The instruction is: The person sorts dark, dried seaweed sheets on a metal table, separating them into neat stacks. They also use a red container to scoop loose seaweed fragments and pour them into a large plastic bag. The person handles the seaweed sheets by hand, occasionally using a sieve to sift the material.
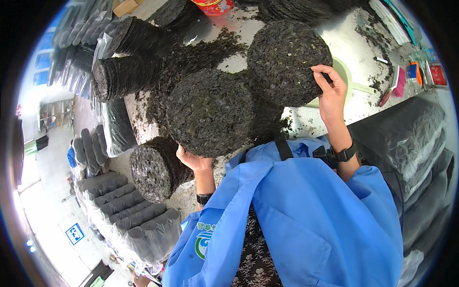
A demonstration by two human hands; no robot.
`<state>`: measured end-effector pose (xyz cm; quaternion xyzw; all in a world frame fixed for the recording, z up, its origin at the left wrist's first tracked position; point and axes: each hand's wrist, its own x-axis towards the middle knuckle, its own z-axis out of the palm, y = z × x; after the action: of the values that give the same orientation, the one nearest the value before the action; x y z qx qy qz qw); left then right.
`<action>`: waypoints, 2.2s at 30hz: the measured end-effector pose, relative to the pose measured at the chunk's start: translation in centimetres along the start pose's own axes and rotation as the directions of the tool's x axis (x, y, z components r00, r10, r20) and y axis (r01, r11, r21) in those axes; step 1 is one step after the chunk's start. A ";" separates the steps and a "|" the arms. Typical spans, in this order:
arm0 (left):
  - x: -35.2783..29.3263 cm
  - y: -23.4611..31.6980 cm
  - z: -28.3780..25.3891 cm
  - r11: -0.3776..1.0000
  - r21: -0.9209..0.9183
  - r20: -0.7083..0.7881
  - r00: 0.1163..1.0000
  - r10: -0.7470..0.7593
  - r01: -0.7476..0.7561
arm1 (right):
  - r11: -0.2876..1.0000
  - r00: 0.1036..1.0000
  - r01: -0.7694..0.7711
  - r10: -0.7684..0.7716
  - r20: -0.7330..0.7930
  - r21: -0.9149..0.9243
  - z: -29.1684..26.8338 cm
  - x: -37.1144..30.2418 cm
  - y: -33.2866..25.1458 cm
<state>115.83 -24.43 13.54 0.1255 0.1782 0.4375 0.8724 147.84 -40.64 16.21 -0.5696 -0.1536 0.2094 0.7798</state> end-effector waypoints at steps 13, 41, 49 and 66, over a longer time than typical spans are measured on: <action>0.6 -3.8 6.4 0.860 0.506 0.035 0.998 0.045 -0.057 | 0.658 0.649 0.628 -0.147 0.747 -0.415 11.1 -6.0 -1.0; 0.2 0.5 1.3 0.996 0.082 -0.154 0.987 0.053 -0.040 | 0.993 0.995 -0.098 0.096 0.039 0.064 1.6 0.2 0.2; 0.2 1.1 0.4 0.995 0.095 -0.215 0.975 0.054 -0.034 | 0.978 0.987 -0.160 0.154 0.053 0.137 1.8 -0.5 -0.4; 0.7 -1.7 3.2 0.931 0.290 -0.375 0.921 -0.105 0.224 | 0.897 0.831 -0.401 0.271 0.486 0.187 6.1 -2.8 1.7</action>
<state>118.84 -25.05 15.61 0.1722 0.4122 0.3414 0.8270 142.26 -36.51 16.41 -0.4075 -0.1939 0.4894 0.7462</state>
